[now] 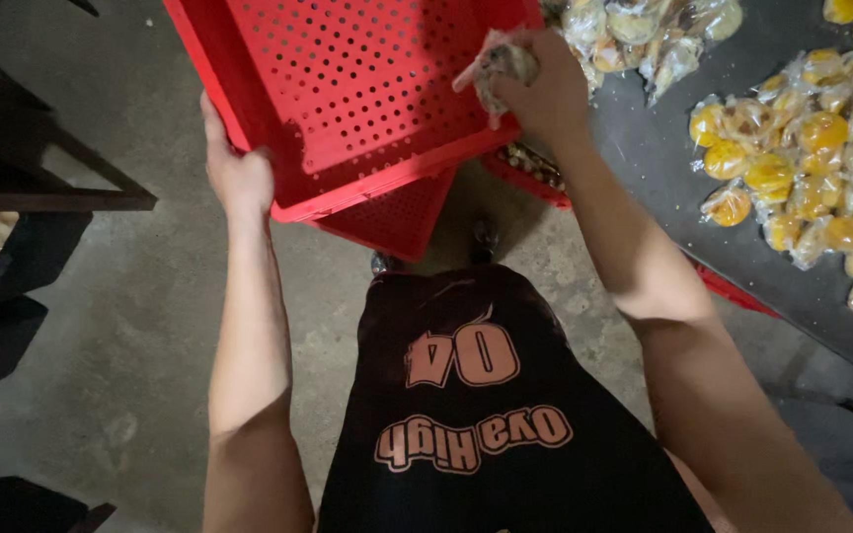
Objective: The person takes individual plastic-wrapped bread rolls from a table and stacks them neatly inside a red plastic crate.
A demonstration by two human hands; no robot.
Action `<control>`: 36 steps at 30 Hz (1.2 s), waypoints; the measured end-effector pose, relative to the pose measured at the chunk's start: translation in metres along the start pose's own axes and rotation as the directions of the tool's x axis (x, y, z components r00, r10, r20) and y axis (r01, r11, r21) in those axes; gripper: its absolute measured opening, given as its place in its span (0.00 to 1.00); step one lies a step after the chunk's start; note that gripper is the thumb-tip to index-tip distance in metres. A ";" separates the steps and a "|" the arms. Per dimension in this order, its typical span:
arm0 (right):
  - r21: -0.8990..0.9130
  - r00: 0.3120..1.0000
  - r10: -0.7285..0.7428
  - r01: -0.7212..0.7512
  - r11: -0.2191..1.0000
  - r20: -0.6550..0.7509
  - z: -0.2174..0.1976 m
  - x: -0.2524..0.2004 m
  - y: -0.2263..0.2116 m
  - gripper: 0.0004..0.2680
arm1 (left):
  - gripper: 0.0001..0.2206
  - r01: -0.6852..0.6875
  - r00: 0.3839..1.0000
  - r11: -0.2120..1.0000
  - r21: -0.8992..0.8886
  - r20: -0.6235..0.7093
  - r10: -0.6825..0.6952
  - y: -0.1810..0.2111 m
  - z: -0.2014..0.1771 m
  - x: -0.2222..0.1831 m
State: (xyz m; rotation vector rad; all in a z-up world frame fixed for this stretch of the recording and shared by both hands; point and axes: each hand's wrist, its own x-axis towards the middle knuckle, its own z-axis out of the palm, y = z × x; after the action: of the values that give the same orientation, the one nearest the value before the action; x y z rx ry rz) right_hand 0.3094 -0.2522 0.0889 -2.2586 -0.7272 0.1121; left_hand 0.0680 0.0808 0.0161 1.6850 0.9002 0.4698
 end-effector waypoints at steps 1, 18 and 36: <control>-0.002 1.000 0.000 0.000 1.000 0.000 -0.002 0.004 -0.006 0.16 | 0.41 0.000 1.000 1.000 -0.002 0.001 0.000 0.002 0.000 -0.003; -0.675 0.753 0.123 0.489 0.552 0.647 0.091 0.059 0.021 0.26 | 0.47 -0.116 0.988 0.969 -0.217 0.074 0.135 -0.016 0.004 0.002; -0.710 0.734 0.329 0.286 0.644 0.594 0.118 0.073 0.089 0.17 | 0.45 -0.264 0.964 0.964 0.017 -0.022 0.265 -0.054 0.018 0.015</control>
State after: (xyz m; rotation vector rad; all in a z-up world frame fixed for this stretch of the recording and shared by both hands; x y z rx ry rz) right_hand 0.3778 -0.1880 -0.0473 -3.0916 -1.3354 0.8566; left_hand 0.0725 0.0862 -0.0426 1.8247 0.6980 0.6654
